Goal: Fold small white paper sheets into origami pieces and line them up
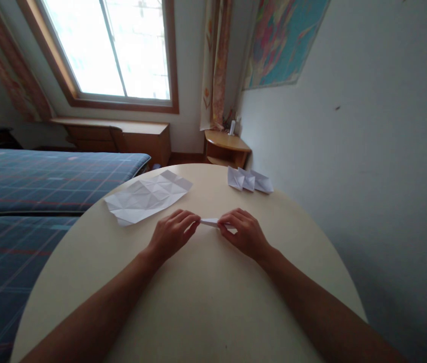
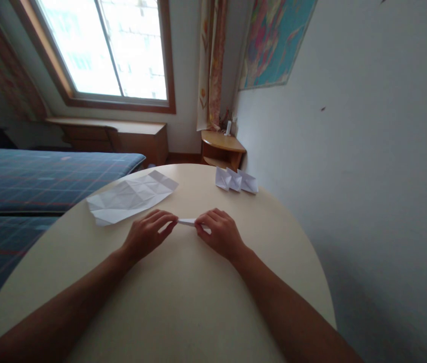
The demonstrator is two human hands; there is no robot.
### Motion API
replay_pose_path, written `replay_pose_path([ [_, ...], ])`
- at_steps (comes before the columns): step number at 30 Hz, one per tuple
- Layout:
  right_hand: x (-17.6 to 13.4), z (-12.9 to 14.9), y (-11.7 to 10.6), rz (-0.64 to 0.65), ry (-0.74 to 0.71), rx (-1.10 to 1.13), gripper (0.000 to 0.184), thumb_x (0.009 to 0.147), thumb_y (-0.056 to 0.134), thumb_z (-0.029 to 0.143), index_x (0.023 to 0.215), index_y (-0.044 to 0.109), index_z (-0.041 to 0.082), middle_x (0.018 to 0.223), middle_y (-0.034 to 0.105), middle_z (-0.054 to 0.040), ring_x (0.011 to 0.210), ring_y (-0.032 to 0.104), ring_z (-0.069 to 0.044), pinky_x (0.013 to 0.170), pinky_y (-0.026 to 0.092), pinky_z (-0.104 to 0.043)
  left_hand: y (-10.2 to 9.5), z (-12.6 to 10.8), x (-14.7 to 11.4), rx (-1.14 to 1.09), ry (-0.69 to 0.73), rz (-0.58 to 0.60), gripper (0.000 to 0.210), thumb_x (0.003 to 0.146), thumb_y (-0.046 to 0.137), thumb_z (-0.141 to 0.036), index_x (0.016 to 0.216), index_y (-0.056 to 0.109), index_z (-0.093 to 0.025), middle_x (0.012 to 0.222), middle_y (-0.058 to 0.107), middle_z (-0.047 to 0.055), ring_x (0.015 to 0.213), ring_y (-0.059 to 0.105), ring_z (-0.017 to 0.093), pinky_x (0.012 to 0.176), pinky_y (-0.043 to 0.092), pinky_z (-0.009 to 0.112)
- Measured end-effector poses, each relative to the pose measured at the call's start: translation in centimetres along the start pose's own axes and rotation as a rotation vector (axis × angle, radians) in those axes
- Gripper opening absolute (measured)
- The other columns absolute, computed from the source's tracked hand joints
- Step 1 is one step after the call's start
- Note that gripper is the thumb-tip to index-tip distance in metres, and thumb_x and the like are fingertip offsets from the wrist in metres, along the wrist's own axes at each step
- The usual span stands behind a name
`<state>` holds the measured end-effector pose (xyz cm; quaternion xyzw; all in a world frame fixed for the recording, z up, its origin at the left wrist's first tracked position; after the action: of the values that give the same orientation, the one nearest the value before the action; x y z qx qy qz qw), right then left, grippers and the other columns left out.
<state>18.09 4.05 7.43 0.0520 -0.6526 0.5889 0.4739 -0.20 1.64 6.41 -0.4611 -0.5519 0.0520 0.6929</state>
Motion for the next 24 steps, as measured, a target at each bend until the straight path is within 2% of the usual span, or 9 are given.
replay_pose_path([
  [10, -0.3, -0.1, 0.6, 0.072, 0.062, 0.047, 0.01, 0.088, 0.065, 0.021, 0.097, 0.065, 0.023, 0.089, 0.071, -0.0032, 0.079, 0.065, -0.018, 0.073, 0.05, -0.03, -0.5, -0.1, 0.1, 0.037, -0.035, -0.077, 0.008, 0.096, 0.056, -0.023, 0.096, 0.064, -0.022, 0.088, 0.073, 0.001, 0.082, 0.067, 0.015, 0.065, 0.047, 0.024],
  [13, -0.3, -0.4, 0.7, 0.055, 0.087, 0.052, 0.008, 0.087, 0.063, 0.017, 0.093, 0.064, 0.024, 0.089, 0.071, -0.0027, 0.08, 0.066, -0.017, 0.072, 0.05, -0.028, -0.5, -0.1, 0.0, 0.01, -0.136, -0.118, 0.011, 0.094, 0.059, -0.026, 0.104, 0.062, -0.022, 0.083, 0.073, 0.0, 0.075, 0.068, 0.015, 0.063, 0.048, 0.024],
  [15, -0.3, -0.6, 0.6, 0.023, 0.124, 0.051, 0.009, 0.086, 0.063, 0.015, 0.09, 0.063, 0.023, 0.089, 0.072, -0.003, 0.081, 0.067, -0.018, 0.072, 0.051, -0.029, -0.1, 0.1, -0.2, -0.083, -0.27, -0.116, 0.023, 0.093, 0.062, -0.03, 0.114, 0.057, -0.023, 0.082, 0.073, -0.001, 0.071, 0.069, 0.014, 0.062, 0.05, 0.024],
  [19, -0.4, -0.9, 0.8, -0.021, 0.23, 0.094, 0.009, 0.087, 0.061, 0.016, 0.093, 0.059, 0.022, 0.095, 0.073, -0.0044, 0.085, 0.069, -0.02, 0.073, 0.054, -0.031, 2.1, 0.3, -0.6, -0.415, -0.529, -0.004, 0.042, 0.091, 0.063, -0.029, 0.126, 0.042, -0.024, 0.093, 0.076, 0.001, 0.073, 0.073, 0.016, 0.063, 0.055, 0.027],
  [22, -0.6, -0.7, 1.6, 0.027, 0.273, 0.178, 0.01, 0.09, 0.059, 0.018, 0.097, 0.054, 0.023, 0.109, 0.074, -0.0056, 0.09, 0.071, -0.02, 0.071, 0.056, -0.031, 3.5, 0.4, -0.9, -0.693, -0.634, 0.033, 0.044, 0.091, 0.062, -0.029, 0.127, 0.038, -0.023, 0.102, 0.076, 0.007, 0.08, 0.075, 0.019, 0.069, 0.06, 0.031],
  [24, -0.7, -0.4, 2.1, 0.069, 0.274, 0.237, 0.011, 0.091, 0.058, 0.02, 0.099, 0.052, 0.024, 0.118, 0.072, -0.0062, 0.094, 0.071, -0.02, 0.072, 0.057, -0.032, 4.0, 0.4, -0.9, -0.801, -0.665, 0.052, 0.044, 0.09, 0.063, -0.031, 0.126, 0.039, -0.023, 0.111, 0.074, 0.01, 0.087, 0.075, 0.021, 0.075, 0.06, 0.036],
])
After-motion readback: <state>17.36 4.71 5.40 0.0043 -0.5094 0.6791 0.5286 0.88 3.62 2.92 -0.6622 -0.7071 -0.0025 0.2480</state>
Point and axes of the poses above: each hand's wrist, its own x-axis towards the middle knuckle, its own y-axis out of the palm, z = x × y, the point moved 6 cm from there along x, towards the middle knuckle
